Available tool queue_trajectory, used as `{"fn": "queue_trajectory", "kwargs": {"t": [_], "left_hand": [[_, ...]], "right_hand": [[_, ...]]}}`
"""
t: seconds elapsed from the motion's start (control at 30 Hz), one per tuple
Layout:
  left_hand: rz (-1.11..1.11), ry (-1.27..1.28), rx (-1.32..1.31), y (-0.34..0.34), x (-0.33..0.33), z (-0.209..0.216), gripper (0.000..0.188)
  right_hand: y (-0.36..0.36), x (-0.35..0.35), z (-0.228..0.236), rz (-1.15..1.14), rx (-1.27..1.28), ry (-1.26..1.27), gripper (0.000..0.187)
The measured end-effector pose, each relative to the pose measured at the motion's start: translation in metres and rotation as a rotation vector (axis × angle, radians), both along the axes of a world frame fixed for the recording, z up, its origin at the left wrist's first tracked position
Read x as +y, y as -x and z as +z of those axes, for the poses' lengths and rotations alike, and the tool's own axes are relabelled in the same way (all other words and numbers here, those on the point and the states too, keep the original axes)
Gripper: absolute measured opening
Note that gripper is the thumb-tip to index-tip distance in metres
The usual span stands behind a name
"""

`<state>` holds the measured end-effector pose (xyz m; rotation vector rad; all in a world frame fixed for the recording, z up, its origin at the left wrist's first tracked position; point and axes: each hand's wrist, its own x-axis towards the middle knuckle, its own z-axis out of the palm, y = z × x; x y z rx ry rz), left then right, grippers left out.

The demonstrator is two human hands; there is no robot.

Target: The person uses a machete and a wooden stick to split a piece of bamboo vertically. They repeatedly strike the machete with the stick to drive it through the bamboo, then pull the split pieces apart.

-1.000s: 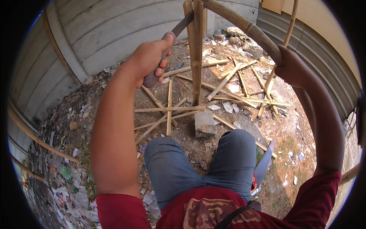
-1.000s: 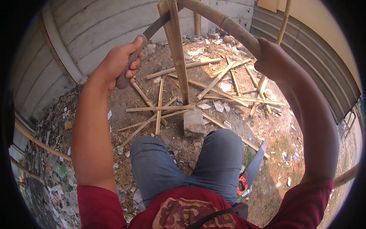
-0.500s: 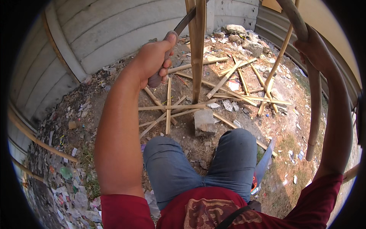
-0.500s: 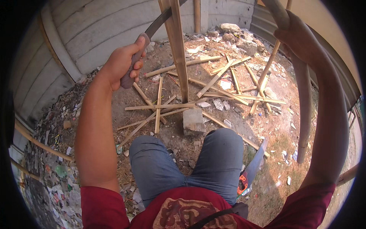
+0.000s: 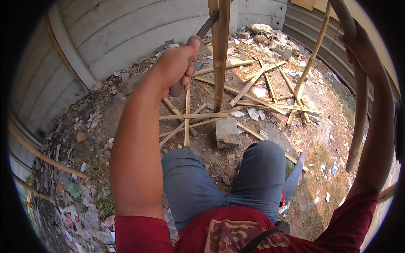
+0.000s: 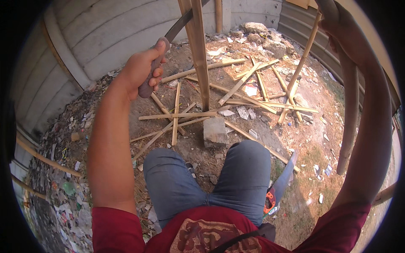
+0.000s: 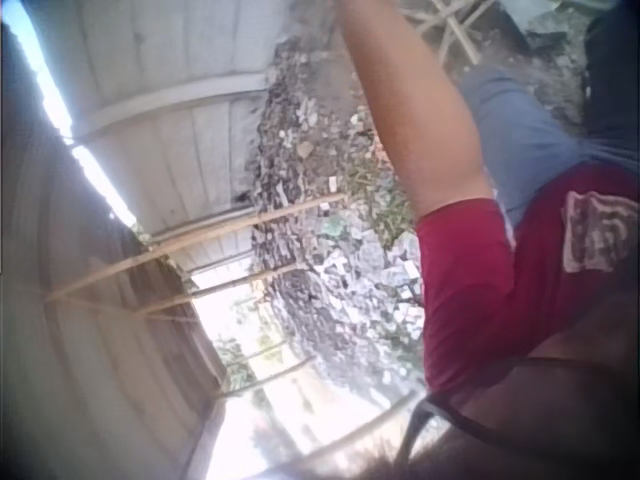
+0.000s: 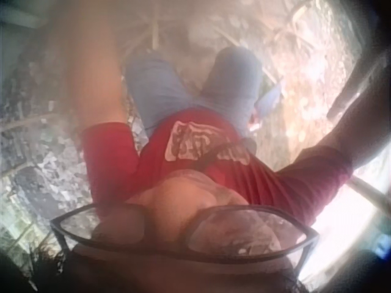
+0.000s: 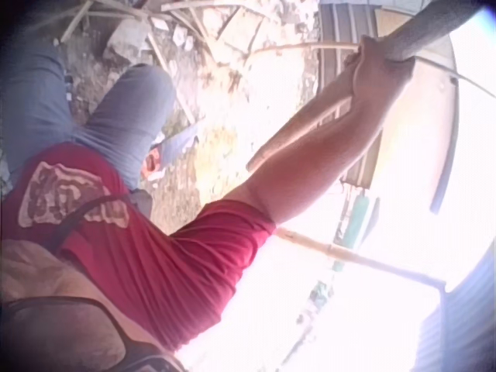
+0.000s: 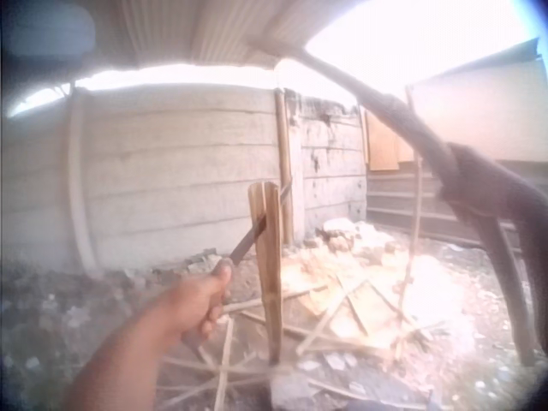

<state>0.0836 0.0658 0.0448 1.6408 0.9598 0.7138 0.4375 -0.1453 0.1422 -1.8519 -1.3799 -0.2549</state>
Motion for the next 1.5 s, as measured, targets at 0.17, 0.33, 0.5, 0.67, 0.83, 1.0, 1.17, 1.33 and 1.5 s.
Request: {"fn": "queue_trajectory", "kwargs": {"t": [0.17, 0.33, 0.5, 0.67, 0.83, 1.0, 1.17, 1.33, 1.5], "left_hand": [[-0.033, 0.037, -0.009, -0.004, -0.001, -0.001, 0.051], [-0.011, 0.058, -0.009, -0.002, 0.007, -0.007, 0.051], [-0.043, 0.054, -0.022, -0.008, 0.01, -0.02, 0.053], [-0.019, 0.034, -0.016, -0.015, 0.003, -0.022, 0.054], [-0.049, 0.066, -0.009, -0.018, 0.0, -0.019, 0.054], [-0.02, 0.086, 0.012, -0.019, 0.002, -0.028, 0.052], [-0.041, 0.121, -0.049, -0.023, 0.004, -0.038, 0.05], [-0.046, 0.128, -0.096, -0.027, 0.003, -0.037, 0.05], [-0.019, 0.109, -0.072, -0.026, 0.004, -0.037, 0.051]], "right_hand": [[0.038, 0.038, -0.077, -0.103, 0.077, 0.446, 0.063], [0.011, 0.04, -0.067, -0.022, -0.226, 0.446, 0.064], [0.013, 0.01, -0.014, -0.022, -0.183, 0.169, 0.058], [0.003, 0.001, 0.004, -0.038, -0.085, 0.099, 0.067], [0.022, 0.039, -0.086, -0.082, -0.004, 0.513, 0.061], [0.014, 0.02, -0.067, -0.122, 0.053, 0.48, 0.062], [-0.077, -0.051, -0.161, -0.273, 0.076, 0.416, 0.06], [-0.114, -0.187, -0.344, -0.654, 0.082, 0.569, 0.074], [-0.069, -0.299, -0.467, -0.786, 0.292, 0.833, 0.049]]}}
